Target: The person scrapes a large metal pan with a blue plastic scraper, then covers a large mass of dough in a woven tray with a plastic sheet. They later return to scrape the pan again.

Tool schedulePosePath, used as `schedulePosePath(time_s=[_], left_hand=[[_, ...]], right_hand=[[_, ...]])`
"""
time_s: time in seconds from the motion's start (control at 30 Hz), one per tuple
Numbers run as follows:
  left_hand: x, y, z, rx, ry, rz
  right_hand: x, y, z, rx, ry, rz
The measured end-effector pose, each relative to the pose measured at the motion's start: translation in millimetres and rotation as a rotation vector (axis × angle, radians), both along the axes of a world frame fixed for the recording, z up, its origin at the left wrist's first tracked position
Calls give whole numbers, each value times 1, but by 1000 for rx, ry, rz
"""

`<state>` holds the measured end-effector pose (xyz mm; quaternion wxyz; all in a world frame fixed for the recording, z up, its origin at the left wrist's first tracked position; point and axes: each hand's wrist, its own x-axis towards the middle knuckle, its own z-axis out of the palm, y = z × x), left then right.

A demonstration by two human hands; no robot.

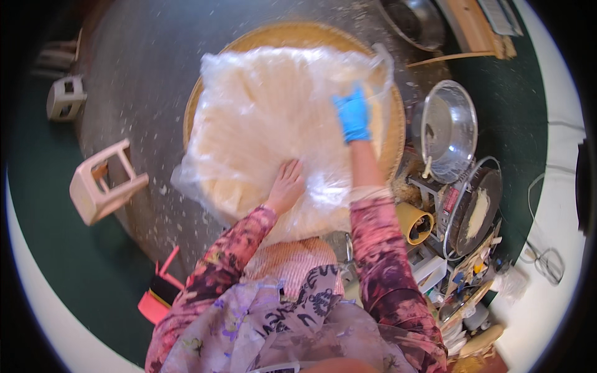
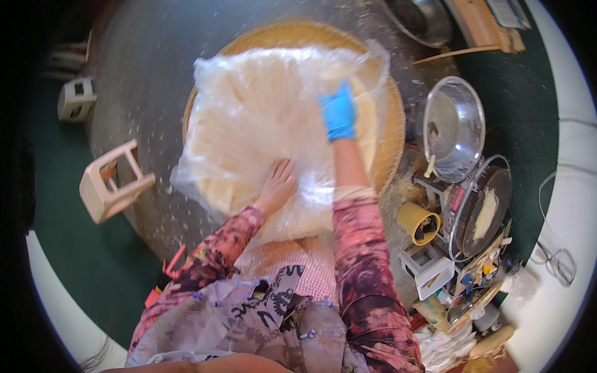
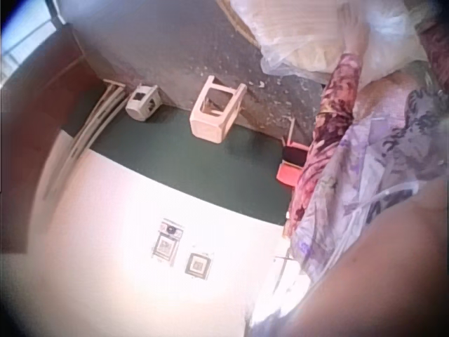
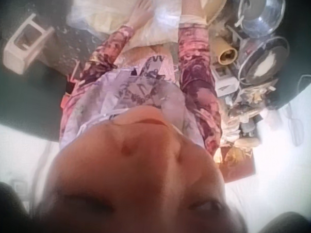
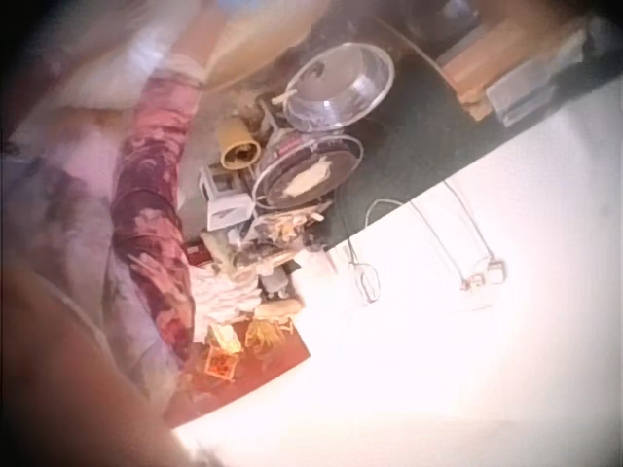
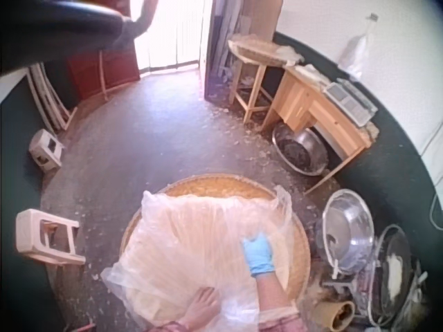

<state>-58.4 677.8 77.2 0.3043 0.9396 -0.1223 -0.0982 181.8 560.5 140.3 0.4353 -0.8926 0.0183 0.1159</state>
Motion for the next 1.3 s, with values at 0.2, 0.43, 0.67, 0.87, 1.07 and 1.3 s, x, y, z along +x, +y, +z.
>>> schedulePosePath(time_s=[0.2, 0.43, 0.67, 0.87, 1.07, 1.3], left_hand=[[2, 1, -2, -83, 17, 21], [1, -4, -18, -306, 125, 166], [-11, -5, -46, 15, -69, -24], [-10, -19, -43, 368, 52, -14], [3, -33, -43, 616, 175, -20], [14, -18, -67, 786, 112, -138]], right_hand=[[-108, 2, -42, -35, 160, 107], [-174, -4, -70, -244, 266, 315], [-204, -24, -37, -164, 134, 380], [-272, -115, 28, 84, -81, 141], [-402, -236, 34, -98, 260, -170], [-610, -248, 0, -249, 569, -488]])
